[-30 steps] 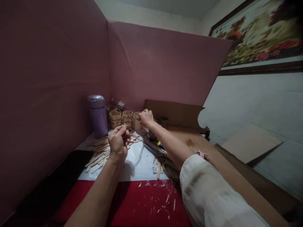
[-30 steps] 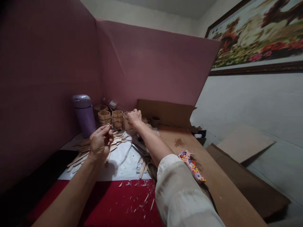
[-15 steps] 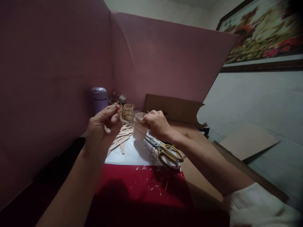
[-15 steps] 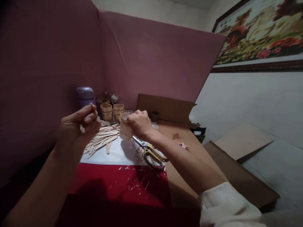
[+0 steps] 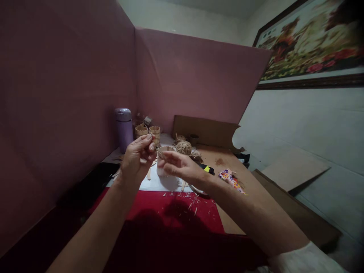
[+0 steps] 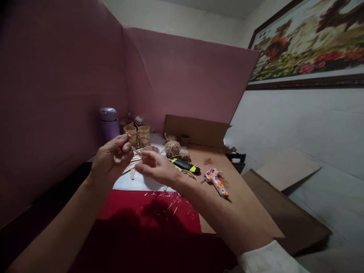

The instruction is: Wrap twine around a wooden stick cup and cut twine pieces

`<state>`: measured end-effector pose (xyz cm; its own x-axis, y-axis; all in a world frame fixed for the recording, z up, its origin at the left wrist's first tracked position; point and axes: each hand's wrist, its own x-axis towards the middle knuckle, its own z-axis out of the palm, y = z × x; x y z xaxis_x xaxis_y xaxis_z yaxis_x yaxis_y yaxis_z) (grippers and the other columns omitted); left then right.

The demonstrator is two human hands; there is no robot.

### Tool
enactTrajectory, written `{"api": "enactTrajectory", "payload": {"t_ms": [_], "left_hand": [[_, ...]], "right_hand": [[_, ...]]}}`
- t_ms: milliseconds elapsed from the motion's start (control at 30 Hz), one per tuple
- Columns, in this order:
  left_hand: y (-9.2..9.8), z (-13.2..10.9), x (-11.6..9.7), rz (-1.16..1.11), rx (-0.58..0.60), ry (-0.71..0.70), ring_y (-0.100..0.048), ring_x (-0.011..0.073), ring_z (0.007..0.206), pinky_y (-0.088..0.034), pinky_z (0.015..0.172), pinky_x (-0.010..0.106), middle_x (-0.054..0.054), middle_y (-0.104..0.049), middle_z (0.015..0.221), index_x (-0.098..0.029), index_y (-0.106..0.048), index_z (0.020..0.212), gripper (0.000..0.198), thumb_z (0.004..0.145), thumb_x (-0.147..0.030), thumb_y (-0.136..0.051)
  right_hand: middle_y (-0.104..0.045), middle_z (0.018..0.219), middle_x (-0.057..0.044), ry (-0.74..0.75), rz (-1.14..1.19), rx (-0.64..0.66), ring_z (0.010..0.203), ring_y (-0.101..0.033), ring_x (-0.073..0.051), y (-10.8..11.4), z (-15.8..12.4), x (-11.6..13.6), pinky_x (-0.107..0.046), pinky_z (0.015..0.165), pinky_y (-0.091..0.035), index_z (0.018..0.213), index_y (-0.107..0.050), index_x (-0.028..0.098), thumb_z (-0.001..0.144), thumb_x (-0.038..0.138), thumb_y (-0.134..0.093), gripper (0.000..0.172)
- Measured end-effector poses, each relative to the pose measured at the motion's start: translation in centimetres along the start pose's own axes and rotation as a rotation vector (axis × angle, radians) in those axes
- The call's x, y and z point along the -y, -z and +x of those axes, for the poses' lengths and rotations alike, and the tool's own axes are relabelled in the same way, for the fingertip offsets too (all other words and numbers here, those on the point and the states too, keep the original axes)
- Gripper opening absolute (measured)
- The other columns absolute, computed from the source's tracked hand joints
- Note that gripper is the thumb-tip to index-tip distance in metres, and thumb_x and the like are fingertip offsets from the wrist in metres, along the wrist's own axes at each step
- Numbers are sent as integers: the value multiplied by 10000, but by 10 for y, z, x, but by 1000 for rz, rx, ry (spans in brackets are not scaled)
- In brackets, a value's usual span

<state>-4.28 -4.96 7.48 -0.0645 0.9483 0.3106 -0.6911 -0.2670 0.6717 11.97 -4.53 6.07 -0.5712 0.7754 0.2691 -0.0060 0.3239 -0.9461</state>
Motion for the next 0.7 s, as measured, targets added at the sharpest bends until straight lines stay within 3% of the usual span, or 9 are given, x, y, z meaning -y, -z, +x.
{"api": "enactTrajectory", "payload": {"t_ms": [67, 167, 233, 367, 500, 600, 700], "left_hand": [[1, 1, 1, 1, 5, -10, -430, 31, 408, -342, 356, 111, -14, -499, 516, -81, -639, 733, 114, 783, -81, -537], [9, 4, 4, 29, -50, -15, -429, 36, 401, -341, 354, 116, -8, -506, 523, -85, -620, 740, 125, 806, -67, -515], [15, 12, 5, 44, -105, -4, -443, 41, 407, -342, 359, 119, -1, -517, 536, -90, -602, 740, 139, 824, -62, -495], [22, 42, 10, 33, -184, 24, -491, 57, 443, -376, 395, 134, 4, -534, 561, -124, -540, 693, 189, 856, -75, -458], [32, 73, 23, 148, -333, -7, -487, 46, 441, -344, 379, 132, 10, -575, 612, -142, -506, 660, 172, 802, -45, -505], [48, 79, 37, 345, -500, 20, -448, 47, 397, -279, 330, 136, -25, -523, 551, -150, -492, 632, 162, 716, -66, -602], [64, 68, 52, 402, -552, 33, -363, 42, 329, -222, 300, 135, -65, -427, 447, -155, -475, 599, 186, 679, -111, -636]], "right_hand": [[-591, 745, -10, -94, 73, -6, 636, -531, -98, -2, -8, -5, -240, 617, -439, 994, -598, 156, 725, 464, -684, 418], [-454, 571, 44, -148, 27, -50, 468, -385, -47, 13, -11, -10, -188, 454, -336, 753, -628, 135, 760, 470, -635, 335], [-420, 535, 57, -140, -30, -73, 439, -371, -42, 29, -2, -10, -178, 427, -323, 715, -619, 131, 773, 431, -632, 306], [-413, 509, 67, -141, -80, -270, 381, -357, -32, 51, 39, -14, -157, 382, -307, 673, -541, 145, 879, 383, -505, 316], [-319, 412, 106, -284, -140, -403, 300, -268, -24, 58, 79, -36, -142, 339, -285, 647, -460, 172, 932, 310, -417, 320], [-342, 374, 97, -346, -172, -414, 292, -317, -33, 60, 86, -60, -138, 325, -302, 615, -479, 164, 909, 235, -454, 303], [-410, 386, 80, -394, -186, -403, 312, -371, -35, 58, 75, -77, -134, 326, -331, 587, -507, 152, 845, 203, -558, 268]]}}
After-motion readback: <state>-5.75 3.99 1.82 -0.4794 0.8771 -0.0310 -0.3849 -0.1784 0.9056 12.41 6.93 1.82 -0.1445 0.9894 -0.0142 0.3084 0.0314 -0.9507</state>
